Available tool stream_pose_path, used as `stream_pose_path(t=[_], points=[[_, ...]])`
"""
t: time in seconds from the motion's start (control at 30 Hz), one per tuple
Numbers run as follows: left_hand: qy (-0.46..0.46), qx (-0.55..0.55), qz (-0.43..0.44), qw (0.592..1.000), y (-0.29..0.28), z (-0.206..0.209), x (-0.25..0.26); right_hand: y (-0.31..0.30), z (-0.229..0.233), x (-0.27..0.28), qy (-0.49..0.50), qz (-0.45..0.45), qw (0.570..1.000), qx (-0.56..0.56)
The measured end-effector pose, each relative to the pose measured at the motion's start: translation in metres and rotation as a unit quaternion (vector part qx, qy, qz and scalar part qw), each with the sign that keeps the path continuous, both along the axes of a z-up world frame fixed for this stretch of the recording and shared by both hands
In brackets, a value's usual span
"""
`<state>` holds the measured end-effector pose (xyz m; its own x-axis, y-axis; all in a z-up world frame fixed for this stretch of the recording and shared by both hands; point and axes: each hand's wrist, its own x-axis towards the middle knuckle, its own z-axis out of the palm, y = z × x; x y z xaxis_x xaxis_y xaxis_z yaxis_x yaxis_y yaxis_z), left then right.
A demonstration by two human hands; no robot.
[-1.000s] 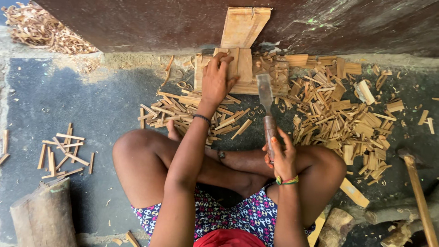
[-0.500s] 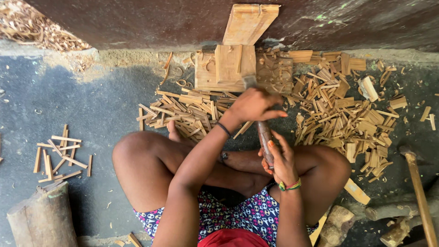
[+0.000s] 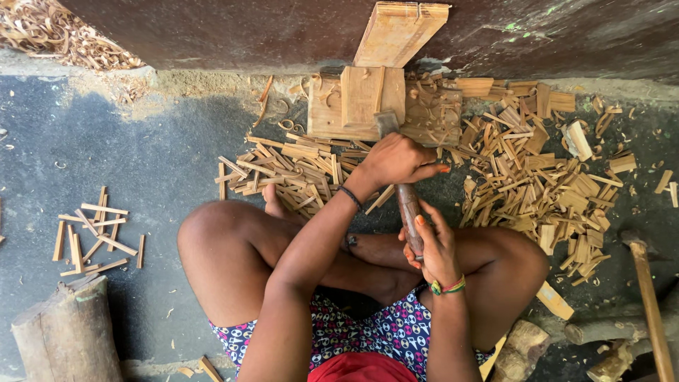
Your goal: The person sits cross-legged on the floor and uses a chisel and mallet to carve a piece of wood. They repeatedly strike the chisel to remove wood shavings and shape the wood, occasionally clearing debris from the work area.
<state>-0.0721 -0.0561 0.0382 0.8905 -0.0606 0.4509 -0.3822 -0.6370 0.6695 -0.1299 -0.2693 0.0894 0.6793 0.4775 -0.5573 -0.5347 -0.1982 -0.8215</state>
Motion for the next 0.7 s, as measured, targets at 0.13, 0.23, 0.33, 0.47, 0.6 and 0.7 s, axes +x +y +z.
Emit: stream_pose_path(t=[0.13, 0.23, 0.33, 0.47, 0.6, 0.7], points=[[-0.006, 0.006, 0.001, 1.0, -0.0008, 0.002, 0.0004, -0.0002, 0.0013, 0.0006, -0.008, 0.002, 1.0, 0.008], [-0.009, 0.004, 0.004, 1.0, -0.0013, 0.0034, -0.0001, -0.0011, 0.0016, 0.0006, -0.009, 0.002, 1.0, 0.008], [-0.012, 0.004, 0.006, 1.0, -0.001, 0.0033, -0.0009, -0.0018, 0.0001, 0.0005, -0.008, -0.001, 1.0, 0.004], [-0.004, 0.017, 0.005, 1.0, -0.0009, 0.0019, 0.0007, -0.0013, -0.002, 0.0006, -0.006, -0.003, 1.0, 0.009], [-0.012, 0.009, 0.008, 1.0, -0.0002, -0.0012, -0.0001, -0.0005, -0.002, 0.0013, -0.006, 0.001, 1.0, 0.003], [0.009, 0.006, 0.0, 1.0, -0.0011, -0.0038, 0.002, -0.0012, -0.0035, 0.0014, -0.002, 0.0, 1.0, 0.007]])
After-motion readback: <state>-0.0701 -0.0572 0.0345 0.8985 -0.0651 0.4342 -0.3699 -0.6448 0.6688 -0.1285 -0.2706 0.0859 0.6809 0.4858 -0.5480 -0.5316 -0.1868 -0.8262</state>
